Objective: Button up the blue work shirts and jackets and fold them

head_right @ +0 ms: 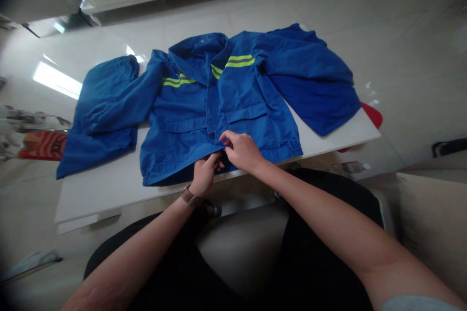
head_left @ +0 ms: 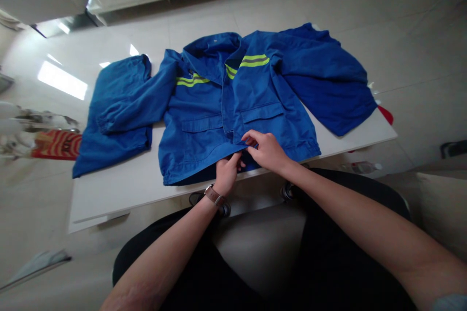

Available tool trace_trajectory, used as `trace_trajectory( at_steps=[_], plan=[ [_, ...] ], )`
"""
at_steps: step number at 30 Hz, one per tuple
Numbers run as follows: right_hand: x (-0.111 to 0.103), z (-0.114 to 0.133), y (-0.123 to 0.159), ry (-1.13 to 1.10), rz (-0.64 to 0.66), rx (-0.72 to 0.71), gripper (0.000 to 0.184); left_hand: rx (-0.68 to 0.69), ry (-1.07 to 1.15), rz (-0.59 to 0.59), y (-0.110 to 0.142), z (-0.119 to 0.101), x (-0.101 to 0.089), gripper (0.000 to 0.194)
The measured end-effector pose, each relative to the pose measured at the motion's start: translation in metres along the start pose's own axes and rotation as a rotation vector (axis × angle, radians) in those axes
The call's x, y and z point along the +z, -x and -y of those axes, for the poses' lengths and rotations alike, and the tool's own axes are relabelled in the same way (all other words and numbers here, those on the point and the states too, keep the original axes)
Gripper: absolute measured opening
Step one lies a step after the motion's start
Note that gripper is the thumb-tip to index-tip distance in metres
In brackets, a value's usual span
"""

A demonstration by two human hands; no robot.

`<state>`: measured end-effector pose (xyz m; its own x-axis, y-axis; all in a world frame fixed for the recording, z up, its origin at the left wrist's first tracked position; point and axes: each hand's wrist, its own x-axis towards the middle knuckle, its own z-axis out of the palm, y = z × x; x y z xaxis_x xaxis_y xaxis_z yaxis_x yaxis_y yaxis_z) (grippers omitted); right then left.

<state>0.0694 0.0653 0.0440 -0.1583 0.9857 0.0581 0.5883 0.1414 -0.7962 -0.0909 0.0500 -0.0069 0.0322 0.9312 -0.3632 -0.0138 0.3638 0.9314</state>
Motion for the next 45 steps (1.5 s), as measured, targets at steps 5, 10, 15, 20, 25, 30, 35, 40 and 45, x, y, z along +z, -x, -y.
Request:
trace_trajectory(
  at_steps=[5, 10, 15, 20, 25, 30, 35, 40, 45],
  plan=[
    [-0.002, 0.001, 0.000, 0.027, -0.060, 0.025, 0.032, 0.030, -0.034, 0.031, 0.000, -0.006, 0.001, 0.036],
    [0.001, -0.003, -0.004, -0.012, -0.093, 0.028, 0.010, 0.075, -0.114, 0.046, 0.002, -0.008, 0.001, 0.043],
    [0.004, -0.007, -0.010, -0.061, -0.041, 0.002, 0.011, 0.084, -0.157, 0.036, 0.004, -0.005, -0.001, 0.045],
    [0.005, -0.006, -0.011, -0.085, 0.004, -0.077, 0.011, 0.080, -0.130, 0.029, 0.001, 0.000, -0.002, 0.043],
    [0.005, -0.003, -0.009, -0.132, -0.021, -0.021, 0.011, 0.100, -0.082, 0.052, -0.001, -0.002, 0.000, 0.037],
    [0.010, -0.014, -0.017, -0.372, 0.014, 0.196, 0.013, 0.094, -0.034, 0.089, 0.000, -0.007, 0.001, 0.034],
    [0.013, -0.020, -0.019, -0.376, 0.015, 0.203, 0.019, 0.027, 0.051, 0.083, -0.003, -0.005, 0.002, 0.041],
    [0.005, -0.014, -0.015, -0.240, 0.024, 0.062, 0.020, -0.069, 0.078, 0.027, -0.004, 0.002, 0.002, 0.039],
    [-0.002, -0.006, -0.010, 0.024, 0.104, -0.092, 0.029, -0.196, -0.262, 0.557, 0.011, -0.012, -0.002, 0.044]
  ],
)
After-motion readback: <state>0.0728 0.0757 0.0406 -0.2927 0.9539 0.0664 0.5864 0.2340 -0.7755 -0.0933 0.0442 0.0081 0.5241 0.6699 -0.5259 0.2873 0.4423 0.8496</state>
